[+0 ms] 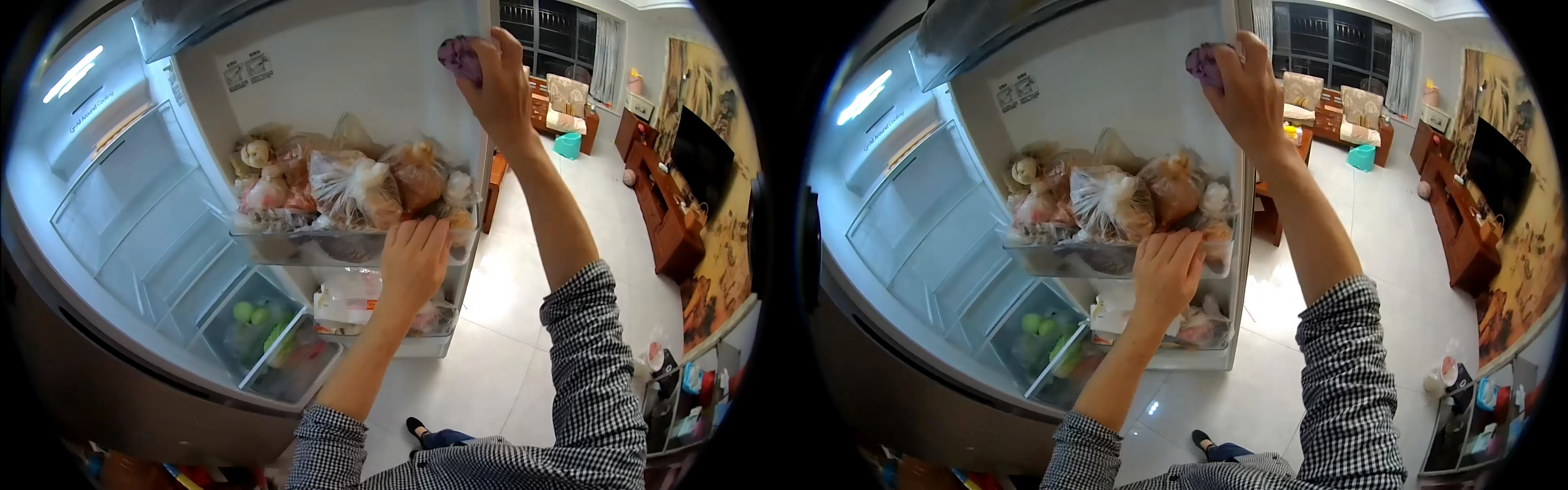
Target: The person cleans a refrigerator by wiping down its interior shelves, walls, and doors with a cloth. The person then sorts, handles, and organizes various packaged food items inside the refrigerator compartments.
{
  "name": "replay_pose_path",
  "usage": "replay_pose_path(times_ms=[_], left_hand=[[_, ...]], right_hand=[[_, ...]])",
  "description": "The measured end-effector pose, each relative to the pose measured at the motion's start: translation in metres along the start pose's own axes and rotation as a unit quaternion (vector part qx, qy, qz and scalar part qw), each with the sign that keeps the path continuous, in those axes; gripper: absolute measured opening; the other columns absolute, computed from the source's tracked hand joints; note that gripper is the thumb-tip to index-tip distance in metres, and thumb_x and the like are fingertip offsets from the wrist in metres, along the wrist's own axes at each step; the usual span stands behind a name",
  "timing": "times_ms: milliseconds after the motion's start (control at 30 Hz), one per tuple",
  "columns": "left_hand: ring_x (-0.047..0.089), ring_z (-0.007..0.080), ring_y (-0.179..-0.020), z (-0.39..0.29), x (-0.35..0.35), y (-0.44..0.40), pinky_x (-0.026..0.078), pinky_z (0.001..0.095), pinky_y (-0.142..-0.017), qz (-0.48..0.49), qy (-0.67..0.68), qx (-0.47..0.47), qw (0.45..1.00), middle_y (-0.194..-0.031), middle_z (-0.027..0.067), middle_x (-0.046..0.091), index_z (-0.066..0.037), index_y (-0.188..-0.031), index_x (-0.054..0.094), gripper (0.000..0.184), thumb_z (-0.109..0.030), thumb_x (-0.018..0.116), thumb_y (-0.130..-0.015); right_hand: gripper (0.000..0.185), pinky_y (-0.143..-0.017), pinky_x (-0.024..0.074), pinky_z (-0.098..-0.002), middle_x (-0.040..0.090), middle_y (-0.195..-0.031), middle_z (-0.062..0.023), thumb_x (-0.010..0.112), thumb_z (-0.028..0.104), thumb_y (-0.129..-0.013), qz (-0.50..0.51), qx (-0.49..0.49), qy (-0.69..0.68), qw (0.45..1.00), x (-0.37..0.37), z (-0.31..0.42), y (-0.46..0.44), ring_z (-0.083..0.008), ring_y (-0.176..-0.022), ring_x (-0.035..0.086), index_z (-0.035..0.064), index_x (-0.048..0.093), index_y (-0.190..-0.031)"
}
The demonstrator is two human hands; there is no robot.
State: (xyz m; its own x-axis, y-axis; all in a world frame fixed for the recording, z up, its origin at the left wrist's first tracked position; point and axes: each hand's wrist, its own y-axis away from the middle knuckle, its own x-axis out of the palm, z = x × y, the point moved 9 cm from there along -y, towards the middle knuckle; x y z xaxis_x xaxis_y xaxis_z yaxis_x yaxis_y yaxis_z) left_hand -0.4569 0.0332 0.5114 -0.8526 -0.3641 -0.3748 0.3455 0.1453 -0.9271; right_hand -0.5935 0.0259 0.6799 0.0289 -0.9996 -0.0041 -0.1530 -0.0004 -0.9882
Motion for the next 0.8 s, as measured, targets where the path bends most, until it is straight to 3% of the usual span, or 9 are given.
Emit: replay_pose_path(times_ms=[33,300,333,400,500,600,633,733,800], left_hand=[[0.055,0.0244,-0.085,0.001,0.000,0.001,0.043,0.0375,-0.077,0.003,0.000,-0.004,1.000,-0.093,0.0072,0.062,-0.005,-0.096,0.061,0.024,-0.010,0.064,-0.073],[0.056,0.0226,-0.089,-0.003,-0.012,-0.012,0.046,0.0369,-0.076,0.038,0.033,-0.034,0.998,-0.100,0.0094,0.060,-0.003,-0.102,0.059,0.025,-0.013,0.062,-0.079],[0.056,0.0210,-0.090,0.008,-0.016,-0.021,0.046,0.0349,-0.076,-0.011,0.117,-0.108,0.987,-0.102,0.0076,0.059,-0.004,-0.106,0.058,0.026,-0.016,0.060,-0.083],[0.056,0.0177,-0.092,0.026,-0.016,-0.035,0.047,0.0308,-0.076,-0.107,0.281,-0.245,0.922,-0.105,0.0042,0.059,-0.006,-0.113,0.056,0.028,-0.022,0.056,-0.090],[0.055,0.0108,-0.093,0.020,0.034,-0.090,0.048,0.0262,-0.074,-0.140,0.601,-0.391,0.683,-0.106,0.0014,0.056,-0.007,-0.117,0.051,0.031,-0.028,0.047,-0.096],[0.055,0.0095,-0.090,0.012,0.057,-0.117,0.048,0.0242,-0.071,-0.114,0.566,-0.408,0.708,-0.102,0.0014,0.056,-0.007,-0.113,0.052,0.028,-0.028,0.044,-0.097],[0.055,0.0075,-0.088,0.015,0.060,-0.119,0.047,0.0219,-0.068,-0.136,0.569,-0.399,0.706,-0.100,0.0016,0.056,-0.007,-0.108,0.053,0.022,-0.024,0.046,-0.096],[0.051,0.0067,-0.087,0.018,0.048,-0.127,0.045,0.0219,-0.072,-0.162,0.452,-0.394,0.784,-0.095,0.0024,0.055,-0.003,-0.111,0.051,0.026,-0.024,0.046,-0.096],[0.052,0.0075,-0.088,0.016,0.039,-0.145,0.045,0.0204,-0.073,-0.199,0.475,-0.343,0.786,-0.098,0.0028,0.055,-0.004,-0.112,0.050,0.023,-0.021,0.048,-0.096]], right_hand=[[0.040,-0.072,0.0539,-0.0400,0.044,-0.118,-0.0185,0.074,0.014,-0.069,-0.045,-0.037,-0.004,0.998,-0.004,0.003,0.009,-0.0362,-0.102,0.054,0.0112,0.052,-0.103],[0.049,-0.078,0.0494,-0.0393,0.049,-0.119,-0.0193,0.075,0.006,-0.059,0.042,-0.055,-0.119,0.991,-0.022,0.001,0.071,-0.0336,-0.099,0.053,0.0091,0.060,-0.105],[0.048,-0.077,0.0494,-0.0392,0.050,-0.116,-0.0184,0.074,0.005,-0.060,0.032,-0.042,-0.149,0.987,-0.025,-0.005,0.068,-0.0331,-0.097,0.054,0.0082,0.060,-0.105],[0.046,-0.076,0.0494,-0.0389,0.054,-0.111,-0.0167,0.072,0.002,-0.061,0.011,-0.015,-0.210,0.978,-0.027,-0.016,0.060,-0.0322,-0.094,0.056,0.0064,0.060,-0.105],[0.043,-0.074,0.0490,-0.0390,0.057,-0.101,-0.0148,0.067,-0.001,-0.063,-0.031,0.012,-0.281,0.959,-0.031,-0.024,0.053,-0.0313,-0.087,0.057,0.0029,0.059,-0.105],[0.048,-0.071,0.0483,-0.0390,0.056,-0.099,-0.0148,0.067,0.000,-0.064,-0.049,-0.028,-0.285,0.957,-0.032,-0.024,0.052,-0.0311,-0.085,0.056,0.0028,0.055,-0.111],[0.049,-0.073,0.0477,-0.0398,0.055,-0.101,-0.0148,0.067,0.001,-0.065,-0.037,-0.026,-0.291,0.956,-0.034,-0.025,0.050,-0.0317,-0.087,0.056,0.0025,0.054,-0.112],[0.049,-0.080,0.0456,-0.0414,0.054,-0.107,-0.0151,0.067,0.001,-0.068,-0.023,-0.016,-0.370,0.929,-0.032,-0.036,0.044,-0.0332,-0.093,0.055,0.0017,0.052,-0.114],[0.047,-0.085,0.0440,-0.0419,0.054,-0.111,-0.0158,0.066,0.000,-0.069,-0.042,-0.027,-0.389,0.920,-0.034,-0.039,0.031,-0.0342,-0.098,0.053,0.0013,0.051,-0.114]])
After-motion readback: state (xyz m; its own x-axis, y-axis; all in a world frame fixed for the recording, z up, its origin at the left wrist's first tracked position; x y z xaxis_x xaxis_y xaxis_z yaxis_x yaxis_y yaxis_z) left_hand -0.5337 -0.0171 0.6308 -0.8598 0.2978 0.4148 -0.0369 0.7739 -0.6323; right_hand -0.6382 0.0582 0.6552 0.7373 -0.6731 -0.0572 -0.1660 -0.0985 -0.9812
